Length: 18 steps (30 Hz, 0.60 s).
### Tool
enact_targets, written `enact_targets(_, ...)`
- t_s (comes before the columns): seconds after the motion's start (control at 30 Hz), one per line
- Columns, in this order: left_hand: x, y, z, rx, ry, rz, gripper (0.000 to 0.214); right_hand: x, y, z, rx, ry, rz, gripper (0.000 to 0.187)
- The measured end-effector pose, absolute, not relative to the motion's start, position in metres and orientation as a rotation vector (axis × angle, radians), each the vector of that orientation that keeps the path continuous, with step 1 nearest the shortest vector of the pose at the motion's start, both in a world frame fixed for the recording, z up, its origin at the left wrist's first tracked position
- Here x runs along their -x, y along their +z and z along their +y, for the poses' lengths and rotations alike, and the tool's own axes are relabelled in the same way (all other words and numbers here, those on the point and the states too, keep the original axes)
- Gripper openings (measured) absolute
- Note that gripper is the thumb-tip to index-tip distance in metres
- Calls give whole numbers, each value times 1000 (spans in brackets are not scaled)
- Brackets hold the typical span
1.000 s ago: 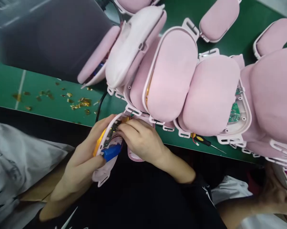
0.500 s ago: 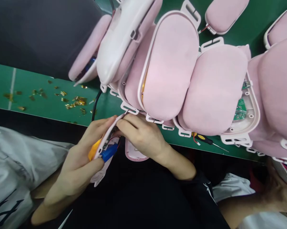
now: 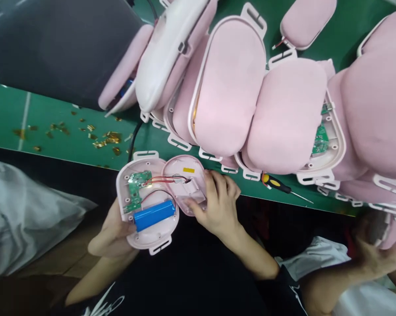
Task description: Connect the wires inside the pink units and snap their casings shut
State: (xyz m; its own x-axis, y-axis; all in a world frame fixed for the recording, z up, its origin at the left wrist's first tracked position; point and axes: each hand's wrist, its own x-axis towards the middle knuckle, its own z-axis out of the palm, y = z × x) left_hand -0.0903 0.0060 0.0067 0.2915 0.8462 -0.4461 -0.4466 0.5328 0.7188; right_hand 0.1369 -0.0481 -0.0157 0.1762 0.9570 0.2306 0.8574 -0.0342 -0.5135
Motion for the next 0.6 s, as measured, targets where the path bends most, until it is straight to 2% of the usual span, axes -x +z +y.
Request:
enact_targets(0.1, 95, -4, -10, -447, 824, 778, 70, -131, -12, -43, 1720, 413, -1602, 63)
enact_targets(0.17, 92, -6, -17, -434, 817, 781, 77, -132, -4, -38, 1607, 440, -1551, 73)
enact_targets(0.23, 86, -7, -23, -452, 834, 842, 83, -132, 7, -36, 1622, 340, -1591, 79)
enact_targets(0.33, 77, -8, -31, -513, 894, 901, 81, -125, 23, -39, 1662, 120, -1693, 84)
enact_targets(0.4, 74, -11, -33, -533, 933, 910, 82, -120, 30, -41, 1650, 115, -1734, 86)
enact_targets(0.6, 71, -15, -22, -512, 823, 909, 85, -130, 24, -31, 1752, 467, -1695, 65)
